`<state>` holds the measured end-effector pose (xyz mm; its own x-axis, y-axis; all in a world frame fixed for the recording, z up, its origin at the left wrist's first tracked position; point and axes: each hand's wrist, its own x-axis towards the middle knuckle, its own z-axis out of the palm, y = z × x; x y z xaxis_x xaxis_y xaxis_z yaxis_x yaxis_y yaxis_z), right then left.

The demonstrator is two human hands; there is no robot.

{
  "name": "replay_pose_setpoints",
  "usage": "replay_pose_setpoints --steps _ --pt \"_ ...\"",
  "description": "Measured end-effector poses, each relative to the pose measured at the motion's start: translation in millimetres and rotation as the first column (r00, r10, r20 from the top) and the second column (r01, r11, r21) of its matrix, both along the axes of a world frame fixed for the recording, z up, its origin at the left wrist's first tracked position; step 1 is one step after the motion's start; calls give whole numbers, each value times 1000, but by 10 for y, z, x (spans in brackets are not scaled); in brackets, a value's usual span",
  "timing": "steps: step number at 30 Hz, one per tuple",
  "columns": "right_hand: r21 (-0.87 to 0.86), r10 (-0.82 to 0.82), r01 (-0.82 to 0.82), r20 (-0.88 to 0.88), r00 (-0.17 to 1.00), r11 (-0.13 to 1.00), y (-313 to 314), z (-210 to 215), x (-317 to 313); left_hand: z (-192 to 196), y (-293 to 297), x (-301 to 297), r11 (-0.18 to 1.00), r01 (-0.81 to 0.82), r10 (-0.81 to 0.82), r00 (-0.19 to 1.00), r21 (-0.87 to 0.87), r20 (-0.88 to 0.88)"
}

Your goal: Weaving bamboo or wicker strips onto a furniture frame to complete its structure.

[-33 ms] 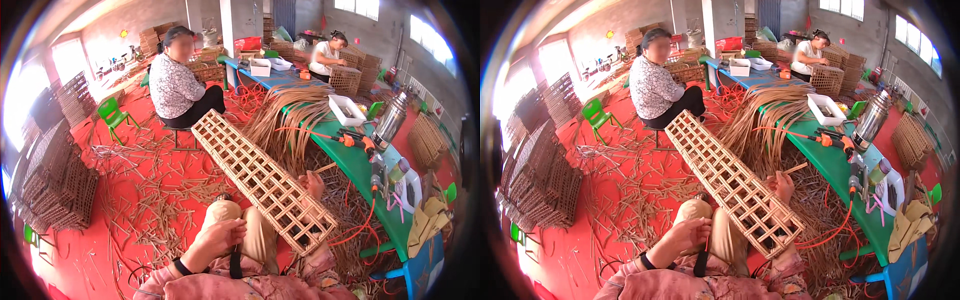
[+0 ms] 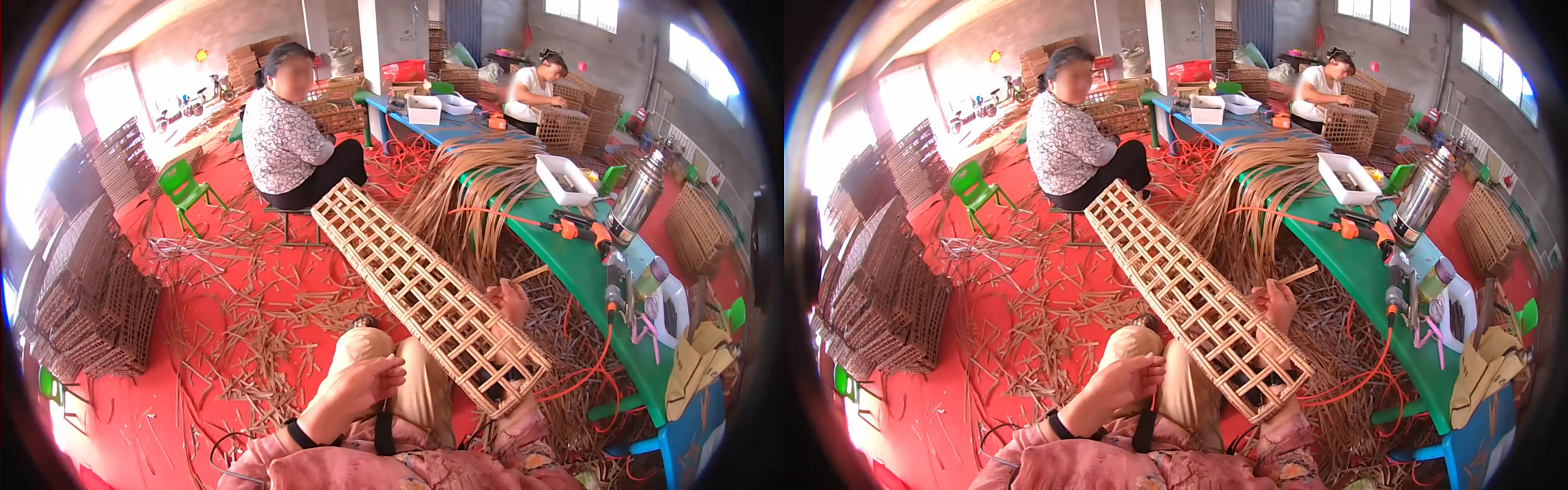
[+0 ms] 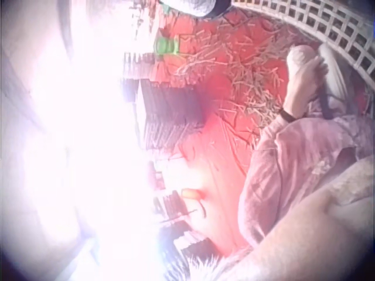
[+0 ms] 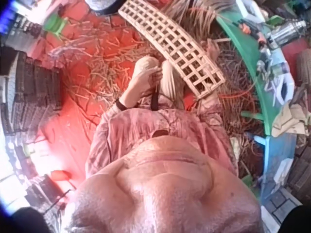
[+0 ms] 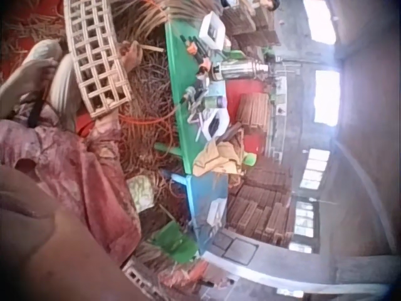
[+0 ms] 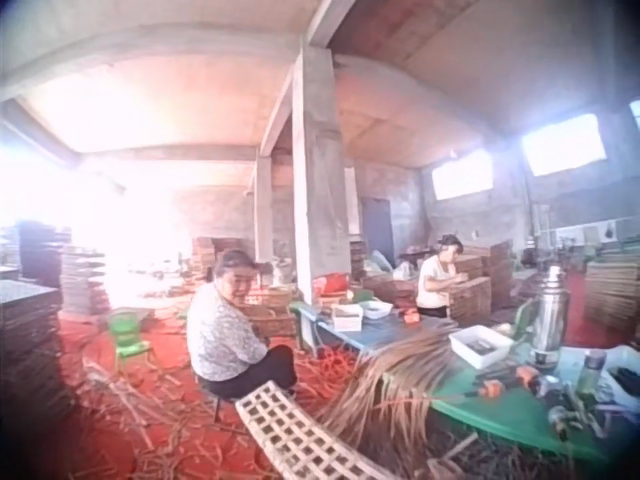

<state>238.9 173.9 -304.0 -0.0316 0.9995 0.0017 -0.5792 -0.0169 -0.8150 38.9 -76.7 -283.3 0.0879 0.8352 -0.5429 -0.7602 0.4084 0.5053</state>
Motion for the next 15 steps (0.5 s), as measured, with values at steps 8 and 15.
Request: replay_pose_setpoints --steps 8,15 --pt "3 -29 29 26 999 1000 -64 84 101 -207 330 311 993 116 -117 993 -23 -23" --pt "-61 34 -34 -6 999 998 -124 131 121 -173 380 418 1000 -14 17 991 21 -134"
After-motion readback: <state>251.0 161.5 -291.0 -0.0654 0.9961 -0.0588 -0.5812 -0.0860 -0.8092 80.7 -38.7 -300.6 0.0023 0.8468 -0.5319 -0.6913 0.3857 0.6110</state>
